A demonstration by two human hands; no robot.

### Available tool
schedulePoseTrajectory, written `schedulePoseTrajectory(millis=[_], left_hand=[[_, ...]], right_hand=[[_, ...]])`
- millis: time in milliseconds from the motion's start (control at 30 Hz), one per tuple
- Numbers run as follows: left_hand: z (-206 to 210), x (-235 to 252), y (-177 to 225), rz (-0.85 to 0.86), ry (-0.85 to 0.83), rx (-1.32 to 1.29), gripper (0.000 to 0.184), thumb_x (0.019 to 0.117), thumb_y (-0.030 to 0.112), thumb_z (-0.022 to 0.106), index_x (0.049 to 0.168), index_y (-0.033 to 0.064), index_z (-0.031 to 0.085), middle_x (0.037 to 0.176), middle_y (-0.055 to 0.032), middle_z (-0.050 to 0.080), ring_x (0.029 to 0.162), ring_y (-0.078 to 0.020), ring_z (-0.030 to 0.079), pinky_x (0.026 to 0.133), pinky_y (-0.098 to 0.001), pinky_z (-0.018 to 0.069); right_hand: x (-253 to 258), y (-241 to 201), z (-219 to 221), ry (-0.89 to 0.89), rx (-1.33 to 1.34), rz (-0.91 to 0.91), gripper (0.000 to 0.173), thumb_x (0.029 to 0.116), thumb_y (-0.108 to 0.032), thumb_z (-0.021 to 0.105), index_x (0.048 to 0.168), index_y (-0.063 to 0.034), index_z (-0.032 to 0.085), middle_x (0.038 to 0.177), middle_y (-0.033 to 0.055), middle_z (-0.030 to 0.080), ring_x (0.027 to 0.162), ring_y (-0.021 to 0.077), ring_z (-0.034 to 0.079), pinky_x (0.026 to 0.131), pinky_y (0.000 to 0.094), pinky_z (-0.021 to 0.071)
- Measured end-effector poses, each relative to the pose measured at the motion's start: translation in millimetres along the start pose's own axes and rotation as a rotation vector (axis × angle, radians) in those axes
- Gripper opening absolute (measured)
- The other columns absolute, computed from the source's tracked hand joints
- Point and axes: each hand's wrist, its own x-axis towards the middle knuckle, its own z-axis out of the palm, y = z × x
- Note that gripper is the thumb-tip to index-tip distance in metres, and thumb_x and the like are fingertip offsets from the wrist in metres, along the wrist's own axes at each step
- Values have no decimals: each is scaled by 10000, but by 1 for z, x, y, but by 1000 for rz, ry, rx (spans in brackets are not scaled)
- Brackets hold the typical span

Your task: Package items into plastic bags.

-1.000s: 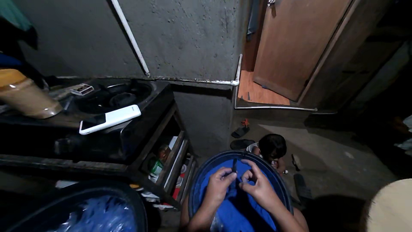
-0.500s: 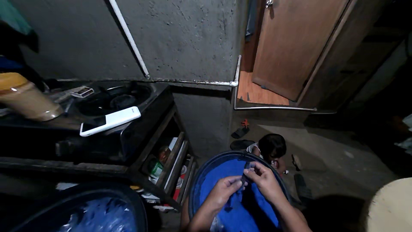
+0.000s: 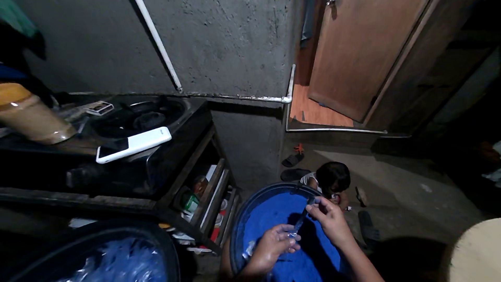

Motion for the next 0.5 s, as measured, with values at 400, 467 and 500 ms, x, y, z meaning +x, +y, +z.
schedulePoseTrajectory(millis=[400, 467, 500], left_hand=[[3, -2, 0, -64, -17, 33, 409, 919, -79, 617, 1318, -48, 531, 1054, -93, 739, 855, -169, 740, 797, -313, 617], [3, -3, -1, -53, -35, 36, 414, 915, -72, 617, 1320, -45, 535, 1050, -83, 741, 851, -161, 739, 795, -312, 616], [3, -4, -1, -50, -42, 37, 410, 916, -73, 618, 1316, -41, 539, 1045, -77, 742, 849, -158, 739, 793, -309, 616]], right_hand=[[-5, 2, -4, -17, 65, -2, 150, 941, -122, 645, 1062, -38, 676, 832, -19, 673, 723, 56, 635, 672, 210, 543], [-6, 3, -3, 34, 237, 110, 103, 956, -67, 612, 1031, -20, 664, 798, 10, 671, 678, 73, 621, 637, 218, 530], [-6, 4, -3, 76, 320, 183, 84, 980, -44, 590, 1023, -7, 652, 792, 28, 668, 658, 78, 616, 616, 214, 528]])
